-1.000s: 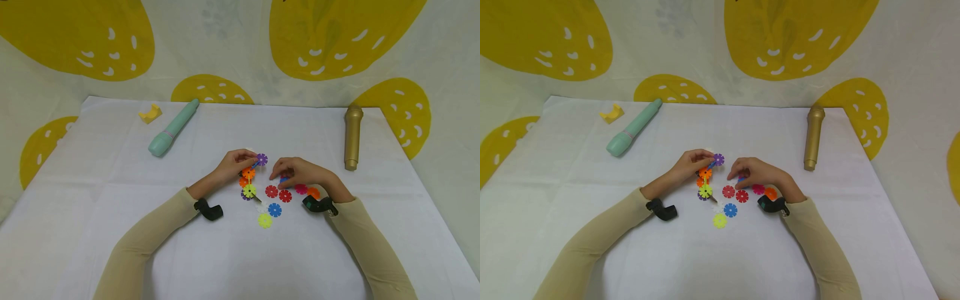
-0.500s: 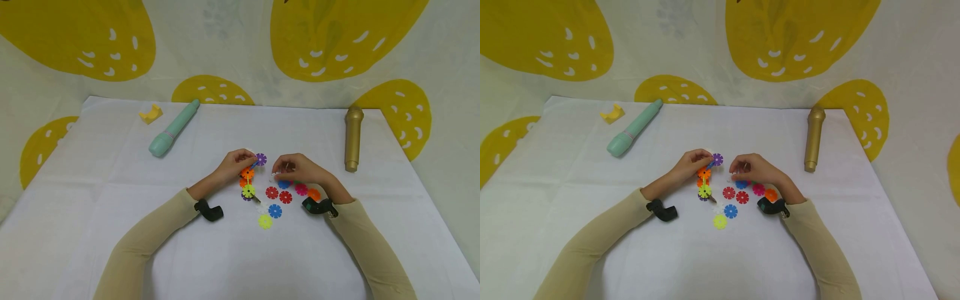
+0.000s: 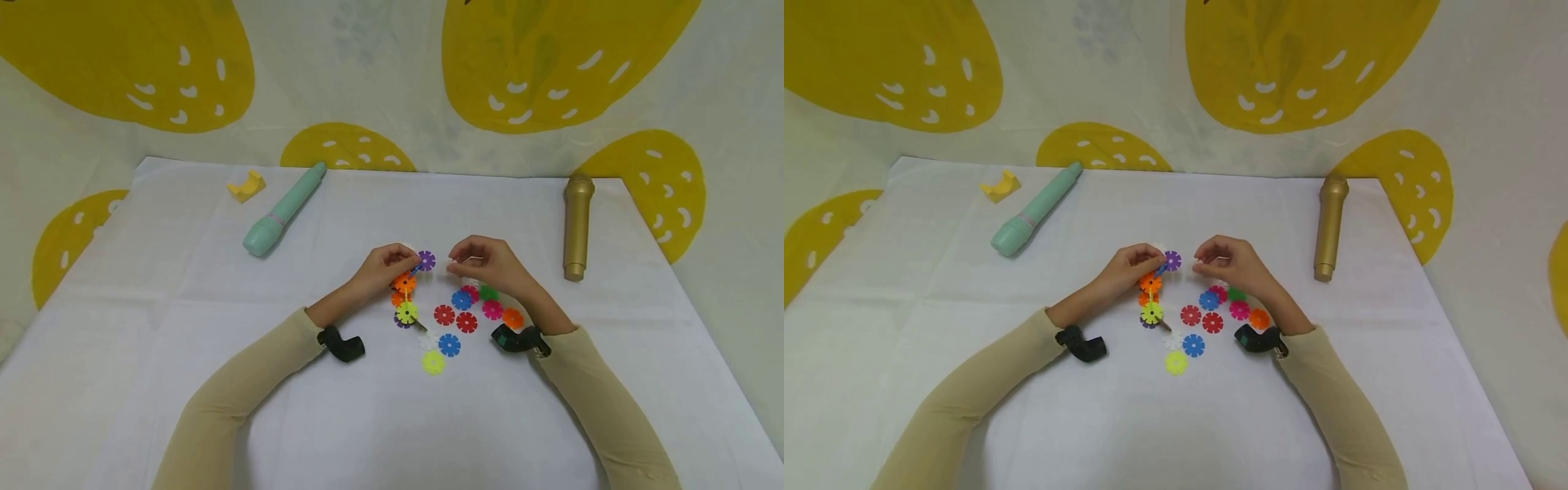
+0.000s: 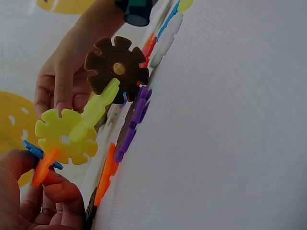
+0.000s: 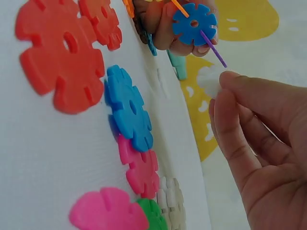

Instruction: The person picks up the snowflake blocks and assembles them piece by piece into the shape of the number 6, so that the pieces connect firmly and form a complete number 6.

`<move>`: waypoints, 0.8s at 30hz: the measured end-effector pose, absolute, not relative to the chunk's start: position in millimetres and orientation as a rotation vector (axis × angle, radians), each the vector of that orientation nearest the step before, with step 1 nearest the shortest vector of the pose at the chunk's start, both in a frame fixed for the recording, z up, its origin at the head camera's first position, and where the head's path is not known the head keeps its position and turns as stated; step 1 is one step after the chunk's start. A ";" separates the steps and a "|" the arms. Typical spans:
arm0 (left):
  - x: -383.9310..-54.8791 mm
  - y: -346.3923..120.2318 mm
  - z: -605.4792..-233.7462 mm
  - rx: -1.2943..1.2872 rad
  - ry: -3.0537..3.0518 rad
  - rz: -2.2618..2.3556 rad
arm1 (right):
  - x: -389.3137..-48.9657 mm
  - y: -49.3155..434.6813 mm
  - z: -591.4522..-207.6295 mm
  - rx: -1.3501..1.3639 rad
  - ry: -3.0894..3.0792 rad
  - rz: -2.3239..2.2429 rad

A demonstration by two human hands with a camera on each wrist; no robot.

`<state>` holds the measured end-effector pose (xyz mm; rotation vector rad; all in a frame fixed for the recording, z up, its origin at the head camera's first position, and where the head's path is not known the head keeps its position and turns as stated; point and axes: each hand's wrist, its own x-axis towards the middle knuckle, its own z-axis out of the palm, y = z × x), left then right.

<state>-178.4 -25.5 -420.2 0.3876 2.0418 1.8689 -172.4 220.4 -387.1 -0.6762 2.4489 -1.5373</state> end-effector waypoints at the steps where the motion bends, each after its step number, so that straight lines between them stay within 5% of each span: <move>1: -178.5 -25.7 -420.5 0.388 2.045 1.868 | -171.8 219.8 -386.6 -0.668 2.436 -1.549; 24: -178.8 -27.4 -419.8 0.418 2.009 1.816 | -171.5 214.2 -392.7 -0.741 2.482 -1.587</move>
